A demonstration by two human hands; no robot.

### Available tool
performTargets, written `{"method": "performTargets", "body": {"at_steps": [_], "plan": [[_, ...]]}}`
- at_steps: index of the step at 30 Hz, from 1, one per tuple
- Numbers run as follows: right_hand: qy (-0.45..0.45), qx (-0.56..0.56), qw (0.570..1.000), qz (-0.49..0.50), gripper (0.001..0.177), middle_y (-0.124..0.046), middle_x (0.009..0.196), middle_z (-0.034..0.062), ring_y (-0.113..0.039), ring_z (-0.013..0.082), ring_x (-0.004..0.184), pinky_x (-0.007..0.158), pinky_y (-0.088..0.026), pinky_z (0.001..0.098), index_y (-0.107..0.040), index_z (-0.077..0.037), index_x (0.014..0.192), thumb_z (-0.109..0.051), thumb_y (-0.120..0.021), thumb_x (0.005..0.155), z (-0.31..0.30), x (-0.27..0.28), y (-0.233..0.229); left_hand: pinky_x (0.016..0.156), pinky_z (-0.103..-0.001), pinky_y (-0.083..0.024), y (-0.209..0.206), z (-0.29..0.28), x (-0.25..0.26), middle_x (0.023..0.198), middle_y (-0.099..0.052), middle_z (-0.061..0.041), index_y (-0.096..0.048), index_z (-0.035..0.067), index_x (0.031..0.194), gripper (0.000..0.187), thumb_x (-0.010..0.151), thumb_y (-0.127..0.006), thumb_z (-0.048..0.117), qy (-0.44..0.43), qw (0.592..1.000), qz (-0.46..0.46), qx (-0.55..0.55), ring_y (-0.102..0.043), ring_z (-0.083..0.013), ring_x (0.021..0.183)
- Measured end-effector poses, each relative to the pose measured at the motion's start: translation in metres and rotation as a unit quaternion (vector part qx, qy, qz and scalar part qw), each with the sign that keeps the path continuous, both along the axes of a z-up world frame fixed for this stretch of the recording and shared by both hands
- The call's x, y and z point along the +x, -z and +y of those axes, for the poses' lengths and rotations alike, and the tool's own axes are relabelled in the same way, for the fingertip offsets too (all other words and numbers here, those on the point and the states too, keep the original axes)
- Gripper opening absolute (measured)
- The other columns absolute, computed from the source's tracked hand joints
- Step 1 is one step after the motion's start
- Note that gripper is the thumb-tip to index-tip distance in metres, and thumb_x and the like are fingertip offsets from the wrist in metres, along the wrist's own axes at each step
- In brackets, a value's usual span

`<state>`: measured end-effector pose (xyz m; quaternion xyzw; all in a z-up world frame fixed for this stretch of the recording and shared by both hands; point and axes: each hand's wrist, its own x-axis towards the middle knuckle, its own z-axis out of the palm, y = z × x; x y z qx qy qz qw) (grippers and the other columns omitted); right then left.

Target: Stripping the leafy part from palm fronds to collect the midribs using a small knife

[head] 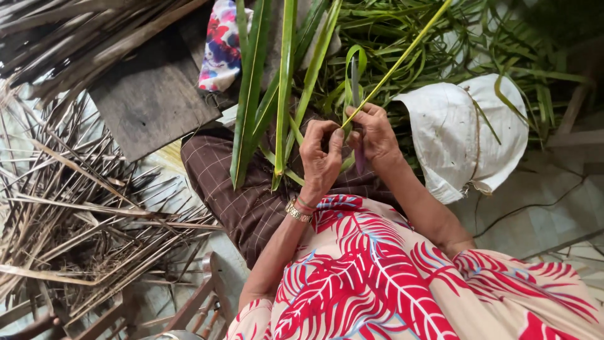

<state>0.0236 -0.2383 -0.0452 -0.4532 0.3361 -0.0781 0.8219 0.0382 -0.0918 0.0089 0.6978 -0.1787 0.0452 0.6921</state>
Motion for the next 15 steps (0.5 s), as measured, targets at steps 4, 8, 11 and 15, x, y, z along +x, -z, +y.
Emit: {"method": "performTargets", "body": {"at_steps": [4, 8, 11, 15], "plan": [[0.007, -0.066, 0.998, 0.008, 0.017, -0.057, 0.063, 0.0047, -0.050, 0.0064, 0.038, 0.028, -0.040, 0.0202, -0.065, -0.001, 0.092, -0.009, -0.080, 0.091, 0.007, -0.003, -0.023, 0.072, -0.031, -0.054, 0.007, -0.017, 0.003, 0.085, -0.062, -0.004, -0.067, 0.012, 0.098, 0.001, 0.098, -0.068, 0.013, -0.026, 0.998, -0.056, 0.017, -0.066, -0.0222, 0.077], [0.001, -0.217, 0.976, -0.020, 0.016, -0.054, 0.062, 0.0067, -0.050, 0.0060, 0.035, 0.027, -0.036, 0.0211, -0.065, 0.002, 0.092, -0.006, -0.078, 0.090, -0.014, -0.003, -0.004, 0.079, -0.032, -0.051, -0.010, -0.028, 0.006, 0.086, -0.059, -0.001, -0.065, 0.012, 0.097, 0.003, 0.100, -0.064, 0.014, -0.028, 0.993, -0.109, 0.026, -0.061, -0.0211, 0.080], [-0.008, -0.385, 0.923, -0.004, 0.013, -0.062, 0.064, 0.0081, -0.053, 0.0071, 0.044, 0.036, -0.041, 0.0249, -0.070, 0.000, 0.093, -0.010, -0.079, 0.091, -0.032, 0.003, 0.002, 0.076, -0.032, -0.048, -0.026, -0.031, 0.007, 0.083, -0.055, -0.002, -0.061, 0.010, 0.097, 0.007, 0.103, -0.059, 0.013, 0.032, 0.995, -0.095, -0.023, -0.057, -0.0195, 0.077], [-0.019, -0.534, 0.845, 0.009, 0.012, -0.069, 0.073, 0.0156, -0.059, 0.0194, 0.058, 0.055, -0.052, 0.0348, -0.068, 0.002, 0.092, -0.007, -0.074, 0.097, -0.058, 0.025, -0.018, 0.064, -0.028, -0.047, -0.036, -0.034, 0.010, 0.082, -0.054, -0.003, -0.060, 0.007, 0.101, 0.009, 0.106, -0.053, 0.008, 0.129, 0.981, -0.040, -0.142, -0.052, -0.0114, 0.071]]}}
